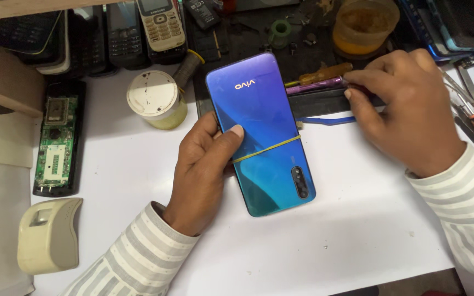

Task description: The person holds an opened cordless phone handset and works on its green circuit board with a soldering iron, then scrubs the board with a toothbrush and sets the handset aside. They then pick up a smartphone, wrap a rubber band around it, and pry open its back cover to expose the battery compartment.

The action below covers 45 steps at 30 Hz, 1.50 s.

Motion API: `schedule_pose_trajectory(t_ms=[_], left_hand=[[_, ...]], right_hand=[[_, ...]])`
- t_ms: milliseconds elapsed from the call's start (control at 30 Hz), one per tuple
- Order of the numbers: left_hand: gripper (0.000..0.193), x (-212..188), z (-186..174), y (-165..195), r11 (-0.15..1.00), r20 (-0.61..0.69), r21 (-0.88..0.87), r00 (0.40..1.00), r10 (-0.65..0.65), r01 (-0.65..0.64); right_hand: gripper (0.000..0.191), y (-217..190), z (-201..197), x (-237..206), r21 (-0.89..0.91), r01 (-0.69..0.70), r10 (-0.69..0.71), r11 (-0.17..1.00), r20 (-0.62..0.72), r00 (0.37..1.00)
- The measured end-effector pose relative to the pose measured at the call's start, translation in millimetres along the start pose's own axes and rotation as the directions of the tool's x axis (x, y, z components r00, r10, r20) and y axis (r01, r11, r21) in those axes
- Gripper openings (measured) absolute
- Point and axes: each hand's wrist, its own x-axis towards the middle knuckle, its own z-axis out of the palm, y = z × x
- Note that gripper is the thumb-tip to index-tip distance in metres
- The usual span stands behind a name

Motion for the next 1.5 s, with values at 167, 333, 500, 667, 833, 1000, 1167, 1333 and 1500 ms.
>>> schedule_pose_trajectory(t_ms=[167, 333, 500, 667, 833, 1000, 1167, 1333, 1500], left_hand=[[0.026, 0, 0, -2, 1.000, 0.036, 0.014, 0.999, -0.014, 0.013], [0.030, 1, 6, -7, 0.999, 0.065, 0.011, 0.997, 0.048, -0.048], [0.026, 5, 9, -11, 0.993, 0.046, 0.117, 0.999, 0.024, -0.029], [0.018, 3, 8, -13, 0.967, 0.010, 0.252, 0.999, 0.038, -0.039], [0.019, 1, 7, -12, 0.962, -0.020, 0.267, 0.998, 0.060, -0.052], [0.020, 3, 6, -5, 0.988, -0.051, 0.139, 0.997, -0.060, 0.066], [0.021, 3, 5, 3, 0.993, -0.053, 0.101, 0.997, -0.051, 0.056], [0.022, 4, 4, 4, 0.995, -0.064, 0.076, 0.996, -0.062, 0.067], [0.022, 4, 3, 3, 0.995, -0.090, 0.101, 0.996, 0.015, -0.006]], right_hand=[[0.025, -22, -6, 2, 0.526, -0.066, 0.064, 0.848, 0.022, 0.998], [0.029, -40, -1, -4, 0.633, 0.077, -0.149, 0.771, 0.061, 0.987], [0.016, -42, 10, -7, 0.475, 0.209, -0.270, 0.855, 0.064, 0.961], [0.016, -45, 12, -8, 0.405, 0.230, -0.294, 0.885, 0.102, 0.950], [0.016, -46, 12, -9, 0.436, 0.170, -0.250, 0.884, 0.133, 0.959], [0.015, -46, 7, -11, 0.496, 0.116, -0.216, 0.861, 0.148, 0.965], [0.013, -47, 1, -11, 0.513, 0.105, -0.220, 0.852, 0.169, 0.961], [0.017, -45, 1, -11, 0.564, 0.117, -0.264, 0.818, 0.187, 0.946], [0.018, -42, 2, -14, 0.611, 0.110, -0.289, 0.784, 0.201, 0.936]])
